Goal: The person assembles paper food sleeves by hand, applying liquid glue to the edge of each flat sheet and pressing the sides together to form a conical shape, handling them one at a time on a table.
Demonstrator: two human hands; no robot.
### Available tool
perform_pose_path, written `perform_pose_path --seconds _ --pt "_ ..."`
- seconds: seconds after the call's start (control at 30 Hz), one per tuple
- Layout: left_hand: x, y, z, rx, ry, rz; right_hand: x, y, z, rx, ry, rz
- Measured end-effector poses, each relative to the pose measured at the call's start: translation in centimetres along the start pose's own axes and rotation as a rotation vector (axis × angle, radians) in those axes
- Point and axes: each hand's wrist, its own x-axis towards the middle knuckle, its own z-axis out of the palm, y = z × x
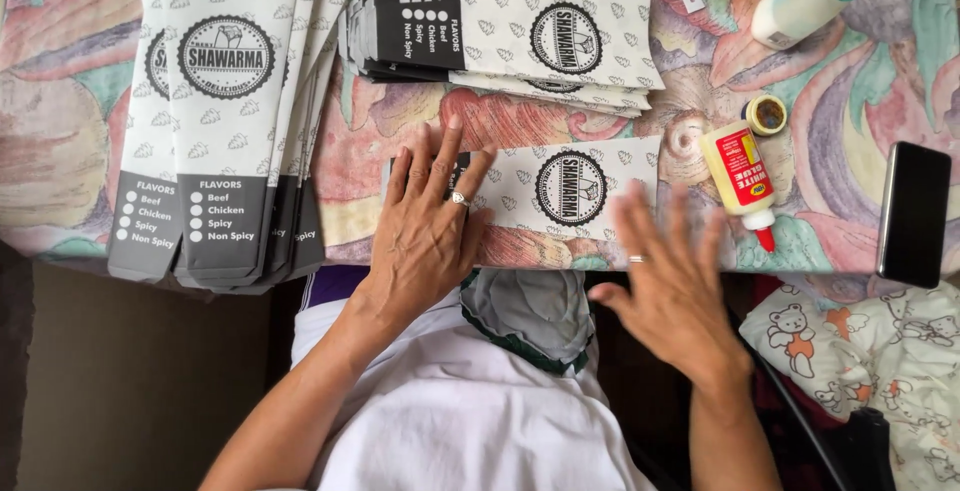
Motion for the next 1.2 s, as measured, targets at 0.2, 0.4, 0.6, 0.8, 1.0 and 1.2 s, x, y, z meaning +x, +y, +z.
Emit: perform_pose_path --seconds 0.2,0.4,0.6,0.8,1.0,1.2 --pt "-1.2 -0.5 0.8 -0.017 0.114 0.267 -0.5 3.5 -2.0 -0.006 0.251 0.104" --pt "-2.6 0.5 -2.0 -0.018 0.090 0.291 7.6 4.0 -3.2 0.175 0.494 -0.104" --pt "-3.0 -3.5 -9.4 -0.375 0.156 -0.108 14.4 2.8 -2.7 0.228 0.417 -0.220" --pt "-4.6 -11.8 -10.4 0.053 0.415 -0.542 14.4 3.1 -0.1 0.029 0.565 -0.318" --pt "-3.8 -12.0 -7.8 0.490 0.432 -0.446 6.5 2.1 -0.2 0.075 0.672 -0.313" --pt "0.2 -3.1 -3.5 -0.105 0.202 0.105 2.5 4.0 -1.1 0.192 0.602 -0.189"
